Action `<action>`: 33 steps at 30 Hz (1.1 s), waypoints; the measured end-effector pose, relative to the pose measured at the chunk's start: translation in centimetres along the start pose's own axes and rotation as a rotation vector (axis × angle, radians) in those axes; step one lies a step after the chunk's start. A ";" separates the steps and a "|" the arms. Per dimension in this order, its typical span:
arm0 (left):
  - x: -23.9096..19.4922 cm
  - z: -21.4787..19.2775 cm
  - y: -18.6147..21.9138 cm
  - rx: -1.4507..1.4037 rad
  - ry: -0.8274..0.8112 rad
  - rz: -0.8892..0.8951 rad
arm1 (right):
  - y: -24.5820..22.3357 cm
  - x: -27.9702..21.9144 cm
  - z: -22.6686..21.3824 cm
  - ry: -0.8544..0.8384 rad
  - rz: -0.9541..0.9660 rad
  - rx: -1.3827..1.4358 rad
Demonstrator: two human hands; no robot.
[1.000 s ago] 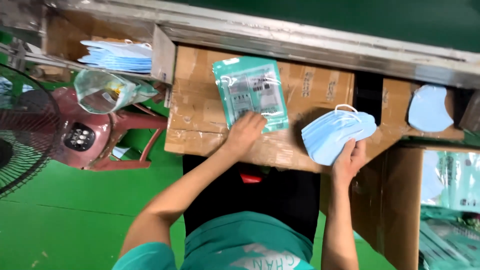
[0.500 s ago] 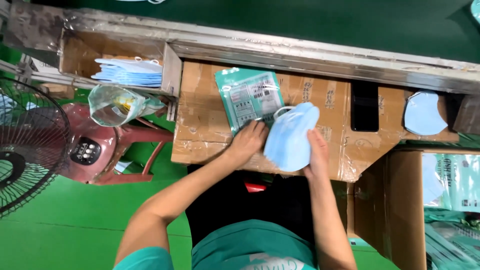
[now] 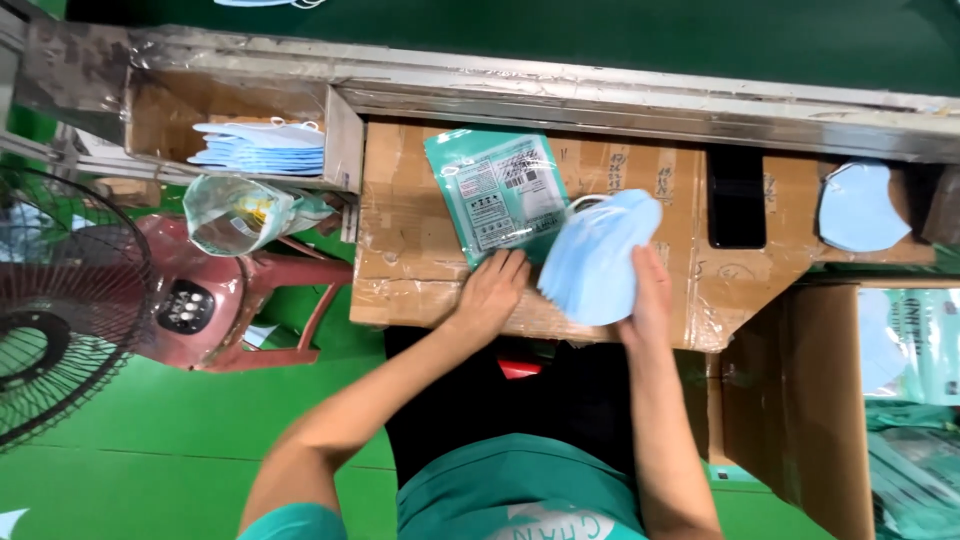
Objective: Packaging blue face masks into green plastic bags on a factory assembly line.
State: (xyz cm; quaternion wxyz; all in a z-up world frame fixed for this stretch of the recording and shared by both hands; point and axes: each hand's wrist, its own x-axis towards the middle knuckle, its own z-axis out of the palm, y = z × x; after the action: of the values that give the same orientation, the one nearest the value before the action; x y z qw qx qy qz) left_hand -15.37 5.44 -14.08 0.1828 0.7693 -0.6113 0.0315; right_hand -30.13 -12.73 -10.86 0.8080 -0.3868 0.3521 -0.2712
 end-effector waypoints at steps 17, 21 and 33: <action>0.5 1.3 -0.3 -0.078 0.121 -0.009 | 3.3 0.1 -3.2 -0.044 0.085 0.046; 2.8 -1.1 -0.5 -0.149 0.121 -0.016 | 4.5 -0.3 -1.2 -0.163 -0.036 -0.310; 4.6 -5.9 1.8 -0.419 0.485 -0.071 | 0.5 -2.5 0.7 -0.084 -0.505 -0.980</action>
State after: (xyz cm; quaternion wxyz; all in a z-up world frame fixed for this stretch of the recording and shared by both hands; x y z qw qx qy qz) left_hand -14.92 2.67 -6.87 0.4786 0.7060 -0.5158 0.0811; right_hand -30.99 -10.36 -10.07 0.4567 -0.8005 0.3006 -0.2455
